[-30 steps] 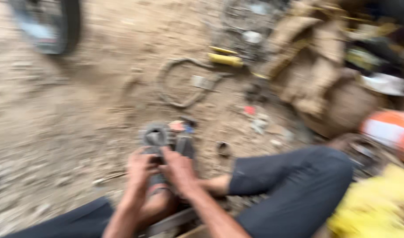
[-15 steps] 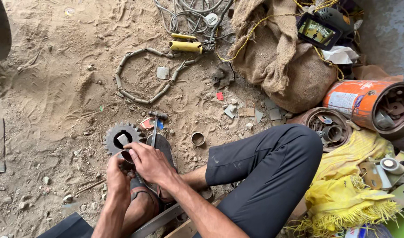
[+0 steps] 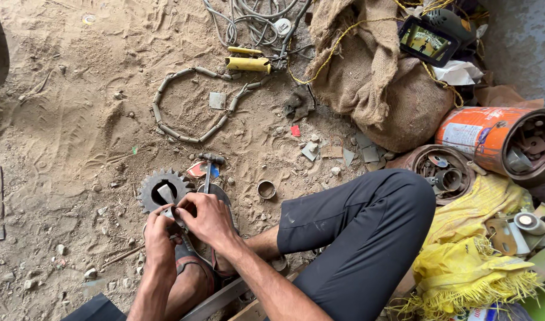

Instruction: The person sits on a low platform and repeatedly attempts to fit small cylindrical metal pieces into a larger toothed gear-like component. They pick up the pieces, align them with the gear, and try to press them into place, often removing them to try again.

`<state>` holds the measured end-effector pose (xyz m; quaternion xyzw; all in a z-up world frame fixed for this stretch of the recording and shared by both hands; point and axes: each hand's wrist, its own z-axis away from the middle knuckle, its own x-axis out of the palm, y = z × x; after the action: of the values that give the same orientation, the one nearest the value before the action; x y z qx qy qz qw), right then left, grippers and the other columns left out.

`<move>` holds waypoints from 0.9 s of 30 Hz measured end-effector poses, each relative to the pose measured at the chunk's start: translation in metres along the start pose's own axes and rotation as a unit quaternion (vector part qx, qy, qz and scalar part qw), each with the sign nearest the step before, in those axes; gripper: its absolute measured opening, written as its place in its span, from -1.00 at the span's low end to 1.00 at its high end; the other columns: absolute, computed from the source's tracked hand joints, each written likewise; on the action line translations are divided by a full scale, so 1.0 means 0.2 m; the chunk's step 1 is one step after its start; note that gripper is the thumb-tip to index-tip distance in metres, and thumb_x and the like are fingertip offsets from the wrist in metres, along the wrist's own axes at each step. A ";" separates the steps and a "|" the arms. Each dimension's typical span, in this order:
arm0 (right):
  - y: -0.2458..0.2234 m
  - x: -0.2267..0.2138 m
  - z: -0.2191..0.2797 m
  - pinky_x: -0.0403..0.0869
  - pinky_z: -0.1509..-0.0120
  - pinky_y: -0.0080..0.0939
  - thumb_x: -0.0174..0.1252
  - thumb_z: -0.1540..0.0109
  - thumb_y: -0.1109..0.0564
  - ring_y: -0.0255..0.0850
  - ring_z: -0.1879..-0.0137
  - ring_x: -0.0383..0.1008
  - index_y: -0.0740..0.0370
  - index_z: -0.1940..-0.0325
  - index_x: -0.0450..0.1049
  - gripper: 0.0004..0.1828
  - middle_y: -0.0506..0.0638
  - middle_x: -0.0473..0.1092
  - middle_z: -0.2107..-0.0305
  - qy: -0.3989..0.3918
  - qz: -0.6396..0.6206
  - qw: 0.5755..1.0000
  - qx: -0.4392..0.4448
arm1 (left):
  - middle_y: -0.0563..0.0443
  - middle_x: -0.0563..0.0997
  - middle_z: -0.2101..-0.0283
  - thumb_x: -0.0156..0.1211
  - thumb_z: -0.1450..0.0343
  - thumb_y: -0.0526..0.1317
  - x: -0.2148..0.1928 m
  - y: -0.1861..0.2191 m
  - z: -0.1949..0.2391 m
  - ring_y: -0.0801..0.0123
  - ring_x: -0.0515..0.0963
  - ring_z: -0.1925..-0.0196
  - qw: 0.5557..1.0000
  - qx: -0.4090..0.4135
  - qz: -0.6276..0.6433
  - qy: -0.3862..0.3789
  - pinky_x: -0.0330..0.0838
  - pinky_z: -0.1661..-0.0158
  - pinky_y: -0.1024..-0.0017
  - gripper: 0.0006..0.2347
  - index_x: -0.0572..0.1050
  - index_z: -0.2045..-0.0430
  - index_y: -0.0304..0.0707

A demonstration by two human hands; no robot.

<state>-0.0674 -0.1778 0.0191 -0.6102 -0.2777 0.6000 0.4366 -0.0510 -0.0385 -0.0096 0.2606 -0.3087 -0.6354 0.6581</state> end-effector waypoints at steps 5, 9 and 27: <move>0.00 0.02 -0.02 0.60 0.31 -0.23 0.24 -0.27 0.09 -0.24 0.37 0.62 0.20 0.21 0.61 -0.85 0.02 0.59 0.41 -0.015 -0.003 1.000 0.012 | 0.07 0.44 0.34 -0.06 -0.41 -0.20 0.01 0.03 0.03 0.45 0.35 0.40 0.999 0.038 -0.032 0.007 0.26 0.40 0.45 -0.67 0.45 -0.04 -0.27; -0.01 0.00 -0.02 0.55 0.40 -0.23 0.23 -0.28 0.07 -0.25 0.42 0.59 0.19 0.14 0.60 -0.83 0.02 0.58 0.45 -0.021 -0.008 0.999 0.027 | 0.04 0.41 0.35 -0.07 -0.42 -0.21 0.02 0.03 0.04 0.45 0.32 0.39 0.998 0.053 -0.037 0.002 0.24 0.40 0.43 -0.68 0.45 -0.02 -0.30; -0.02 0.01 -0.02 0.47 0.41 -0.21 0.30 -0.24 0.12 -0.25 0.45 0.54 0.17 0.18 0.64 -0.88 0.00 0.59 0.41 -0.008 -0.014 1.000 0.004 | 0.04 0.40 0.37 -0.06 -0.44 -0.17 0.01 0.02 0.02 0.44 0.31 0.41 0.999 0.028 0.032 0.015 0.24 0.40 0.41 -0.77 0.42 0.13 -0.28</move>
<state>-0.0616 -0.1754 0.0207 -0.5993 -0.2875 0.5998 0.4455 -0.0521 -0.0400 -0.0037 0.2783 -0.3245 -0.6011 0.6752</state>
